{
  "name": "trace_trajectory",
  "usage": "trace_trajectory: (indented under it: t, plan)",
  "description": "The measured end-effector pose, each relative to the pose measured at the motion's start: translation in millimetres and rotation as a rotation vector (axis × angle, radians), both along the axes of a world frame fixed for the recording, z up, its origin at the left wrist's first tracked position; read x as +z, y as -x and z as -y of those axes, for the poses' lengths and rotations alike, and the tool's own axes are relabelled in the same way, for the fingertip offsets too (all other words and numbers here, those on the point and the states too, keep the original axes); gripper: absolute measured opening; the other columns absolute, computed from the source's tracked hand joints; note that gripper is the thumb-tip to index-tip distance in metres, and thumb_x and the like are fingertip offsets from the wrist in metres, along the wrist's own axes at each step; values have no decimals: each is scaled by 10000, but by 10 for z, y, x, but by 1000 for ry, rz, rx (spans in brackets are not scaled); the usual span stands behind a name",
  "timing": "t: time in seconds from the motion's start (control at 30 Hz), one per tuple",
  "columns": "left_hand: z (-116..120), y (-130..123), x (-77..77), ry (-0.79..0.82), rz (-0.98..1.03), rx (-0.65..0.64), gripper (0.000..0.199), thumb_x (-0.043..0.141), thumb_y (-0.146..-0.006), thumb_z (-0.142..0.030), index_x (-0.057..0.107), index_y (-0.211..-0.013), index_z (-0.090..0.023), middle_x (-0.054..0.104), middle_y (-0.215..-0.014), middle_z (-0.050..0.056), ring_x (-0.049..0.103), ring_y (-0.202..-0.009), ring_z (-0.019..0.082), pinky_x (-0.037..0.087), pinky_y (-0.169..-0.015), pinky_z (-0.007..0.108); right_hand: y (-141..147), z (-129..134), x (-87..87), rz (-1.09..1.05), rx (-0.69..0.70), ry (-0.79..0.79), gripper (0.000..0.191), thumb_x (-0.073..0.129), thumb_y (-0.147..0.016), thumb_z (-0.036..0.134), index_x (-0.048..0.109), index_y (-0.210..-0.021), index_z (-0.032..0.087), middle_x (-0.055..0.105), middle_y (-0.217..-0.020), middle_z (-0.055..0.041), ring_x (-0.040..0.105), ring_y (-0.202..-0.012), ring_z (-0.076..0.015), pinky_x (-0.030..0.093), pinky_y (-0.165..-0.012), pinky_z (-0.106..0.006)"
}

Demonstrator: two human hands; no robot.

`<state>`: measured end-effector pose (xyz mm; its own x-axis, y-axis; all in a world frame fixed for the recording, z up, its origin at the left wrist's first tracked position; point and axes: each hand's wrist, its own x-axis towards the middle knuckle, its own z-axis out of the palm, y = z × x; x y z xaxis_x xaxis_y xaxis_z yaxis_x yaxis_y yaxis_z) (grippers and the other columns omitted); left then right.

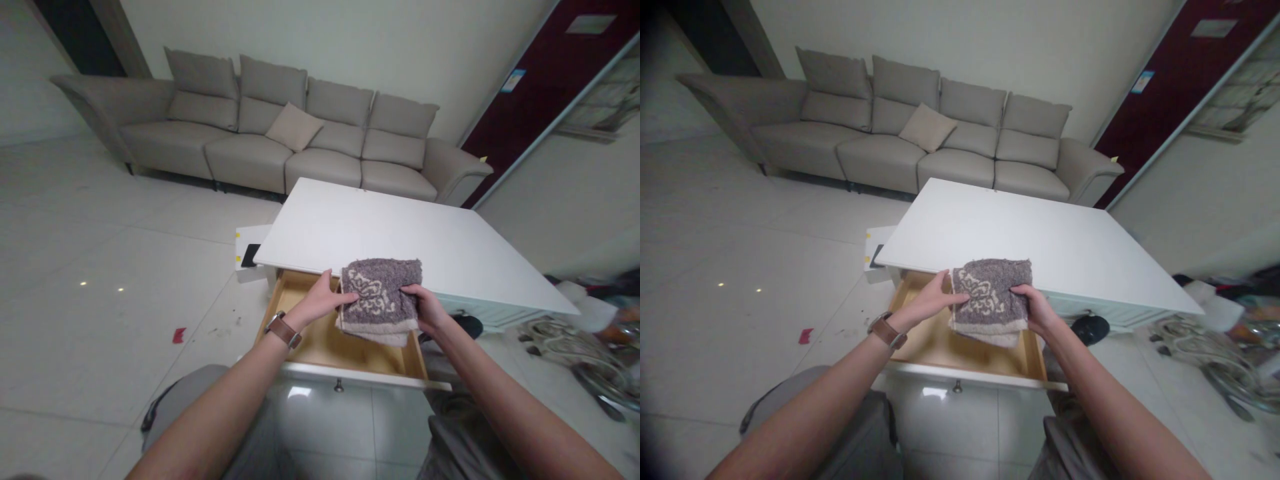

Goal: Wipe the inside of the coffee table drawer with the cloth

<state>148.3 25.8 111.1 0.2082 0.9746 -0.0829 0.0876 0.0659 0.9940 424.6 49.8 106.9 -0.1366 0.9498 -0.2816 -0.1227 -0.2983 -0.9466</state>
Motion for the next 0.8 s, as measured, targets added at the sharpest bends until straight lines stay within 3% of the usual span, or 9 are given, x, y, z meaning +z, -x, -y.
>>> trace_trajectory:
  t: [0.13, 0.2, 0.27, 0.33, 0.4, 0.5, 0.6, 0.7, 0.8]
  plan:
    - [67, -232, -103, 379, 525, -204, 555, 848, -712, -342, 683, -1183, -102, 757, -1148, 186, 729, -1025, 266, 554, -999, 433, 162, 140, -97, -162, 39, 179, 302, 639, -687, 319, 698, -940, 165, 739, -738, -81, 716, -735, -267, 597, -726, -406]
    - [95, -323, -194, 455, 593, -139, 482, 837, -717, -297, 704, -1135, -99, 782, -1053, 167, 748, -923, 238, 582, -940, 397, 217, 124, -185, -148, 16, 212, 322, 651, -695, 332, 685, -971, 169, 743, -778, -83, 713, -763, -267, 593, -723, -399]
    - [92, -375, -298, 429, 570, -33, 452, 807, -731, -247, 703, -1147, -104, 786, -1048, 154, 750, -912, 234, 588, -923, 390, 247, 116, -292, -49, -63, 205, 369, 682, -694, 341, 660, -1027, 183, 741, -851, -77, 704, -811, -256, 583, -737, -384]
    - [71, -396, -400, 343, 483, 78, 423, 755, -761, -221, 697, -1165, -110, 779, -1102, 147, 744, -961, 244, 581, -935, 398, 260, 158, -395, 124, -178, 127, 475, 740, -685, 360, 617, -1122, 222, 728, -1000, -66, 687, -922, -241, 569, -789, -370]
    - [65, -404, -480, 213, 325, 160, 387, 699, -788, -198, 692, -1167, -118, 762, -1169, 137, 723, -1037, 247, 559, -971, 391, 283, 261, -476, 248, -204, 12, 619, 800, -684, 405, 557, -1240, 286, 674, -1213, -67, 645, -1081, -238, 550, -861, -379]
    - [148, -433, -533, 2, -16, 139, 421, 642, -815, -185, 661, -1235, -174, 745, -1212, 97, 692, -1100, 241, 519, -1018, 381, 409, 468, -549, 146, 9, -27, 734, 799, -748, 500, 458, -1386, 375, 570, -1417, -75, 584, -1233, -251, 537, -917, -427]
    - [325, -497, -515, -149, -326, -18, 571, 624, -822, -224, 564, -1389, -232, 684, -1324, 86, 665, -1152, 247, 498, -1047, 386, 643, 597, -630, -51, 122, 19, 670, 766, -784, 544, 499, -1364, 340, 641, -1341, -77, 633, -1176, -268, 564, -884, -425]
    - [482, -552, -457, -278, -500, -155, 776, 674, -759, -254, 454, -1500, -180, 491, -1541, 143, 551, -1333, 274, 421, -1147, 362, 825, 561, -778, -113, 8, 25, 575, 750, -774, 567, 602, -1224, 241, 731, -1132, -92, 692, -1056, -280, 586, -852, -401]
    - [580, -556, -369, -340, -616, -277, 805, 674, -764, -295, 426, -1512, -134, 416, -1589, 178, 501, -1386, 292, 401, -1166, 358, 798, 392, -945, 37, -69, 7, 538, 656, -815, 602, 627, -1176, 204, 750, -1029, -103, 715, -995, -287, 593, -846, -418]
